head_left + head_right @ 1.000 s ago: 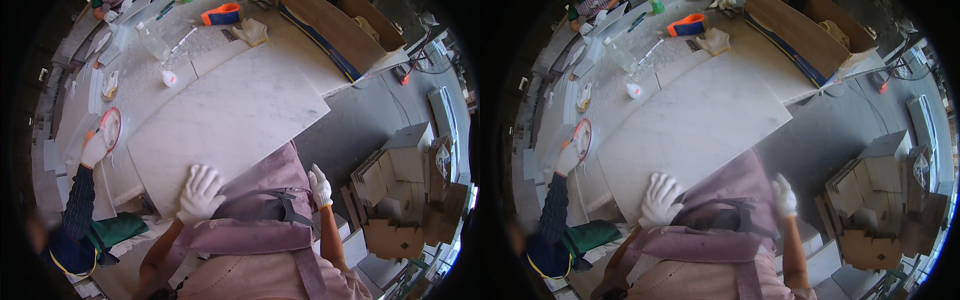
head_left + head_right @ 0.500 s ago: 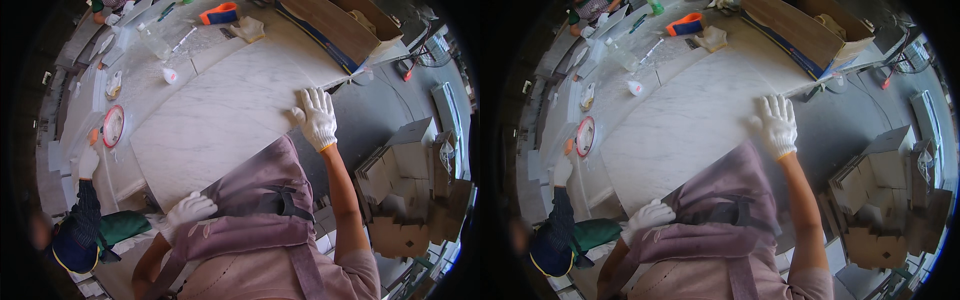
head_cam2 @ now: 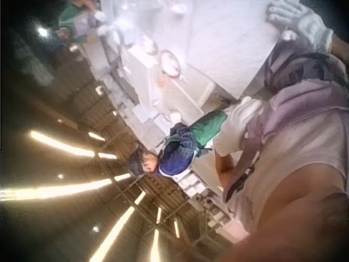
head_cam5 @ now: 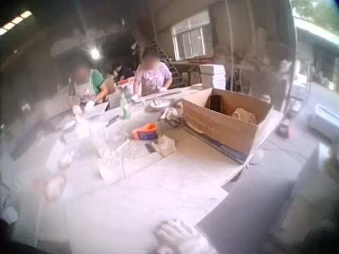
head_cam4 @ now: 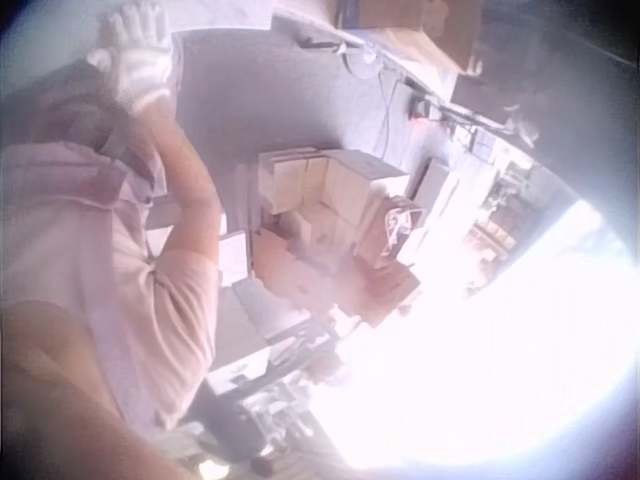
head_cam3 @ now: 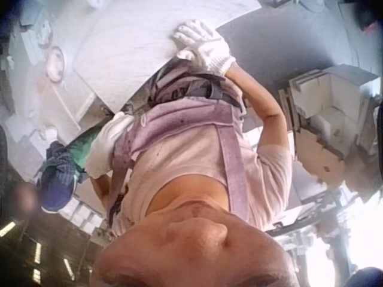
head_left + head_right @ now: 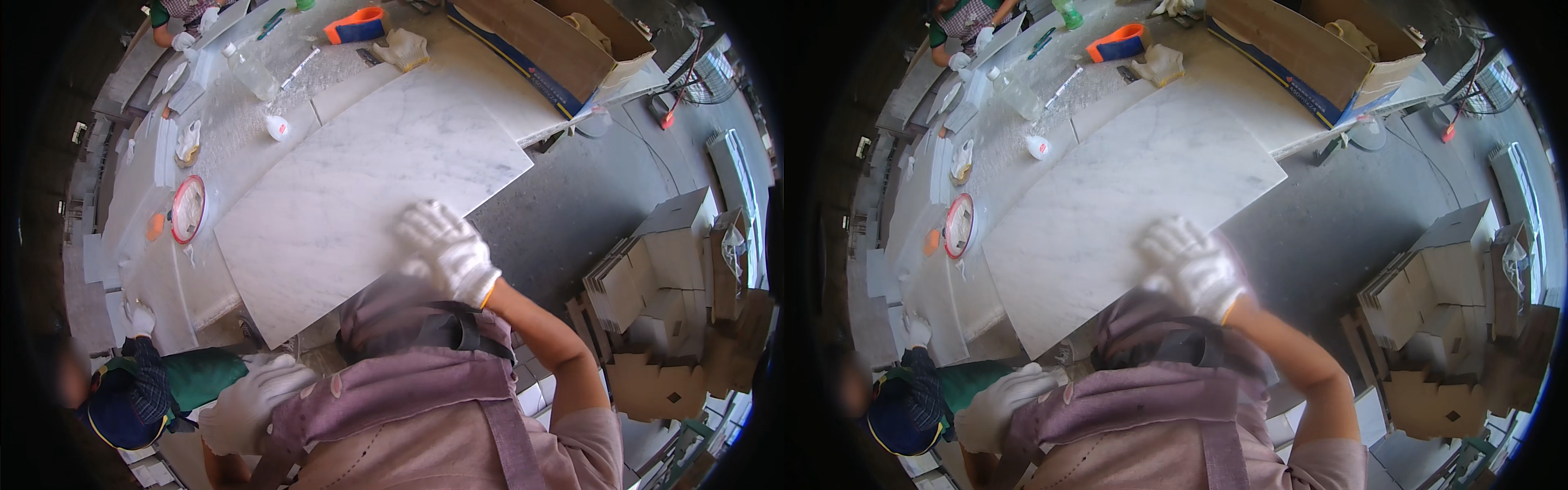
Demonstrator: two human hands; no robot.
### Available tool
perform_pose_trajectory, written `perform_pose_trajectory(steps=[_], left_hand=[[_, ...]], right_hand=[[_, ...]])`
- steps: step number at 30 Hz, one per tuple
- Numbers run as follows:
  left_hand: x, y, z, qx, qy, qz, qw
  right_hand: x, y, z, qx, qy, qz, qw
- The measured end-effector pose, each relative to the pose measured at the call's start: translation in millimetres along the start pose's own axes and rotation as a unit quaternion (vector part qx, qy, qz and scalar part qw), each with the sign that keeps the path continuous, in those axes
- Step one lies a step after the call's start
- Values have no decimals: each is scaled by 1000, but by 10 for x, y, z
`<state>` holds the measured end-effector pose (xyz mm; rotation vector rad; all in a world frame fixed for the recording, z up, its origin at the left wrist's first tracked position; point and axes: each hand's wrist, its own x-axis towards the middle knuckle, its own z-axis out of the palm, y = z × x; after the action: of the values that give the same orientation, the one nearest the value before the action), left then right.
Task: The person applies a white paste into a crack on a marble tile using a small metal spatula, then smooths and wipes the surface with gloved hands. The person repeats the application and smoothing on the same tile multiple times.
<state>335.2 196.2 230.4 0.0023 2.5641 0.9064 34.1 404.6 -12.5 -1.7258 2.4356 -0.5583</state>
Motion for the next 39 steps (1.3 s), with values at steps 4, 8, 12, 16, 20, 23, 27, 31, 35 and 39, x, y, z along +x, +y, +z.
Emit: perform_pose_trajectory(steps=[4,8,12,16,20,23,27,31,35,39], left_hand=[[-59,111,19,-2,158,130,979],[-17,218,-191,2,123,265,956],[96,361,-437,34,80,377,922],[195,578,-551,59,73,424,901],[290,796,-658,88,63,465,879],[366,942,-753,100,54,493,862],[504,1097,-914,114,35,523,844],[736,1150,-1038,116,7,539,834],[979,1173,-1151,117,-16,552,825],[1180,1191,-1212,112,-35,557,823]], right_hand=[[-100,769,-446,-87,83,177,977],[-151,1171,-597,-88,155,229,957],[-12,846,-294,-135,166,215,953],[195,354,-69,-62,40,119,990],[360,502,-279,-24,49,128,990],[364,928,-519,-27,76,199,977],[252,1288,-607,-66,191,167,965],[129,1341,-604,-86,218,177,956],[-104,1264,-710,-60,193,195,960],[-257,1219,-784,-53,177,200,962]])
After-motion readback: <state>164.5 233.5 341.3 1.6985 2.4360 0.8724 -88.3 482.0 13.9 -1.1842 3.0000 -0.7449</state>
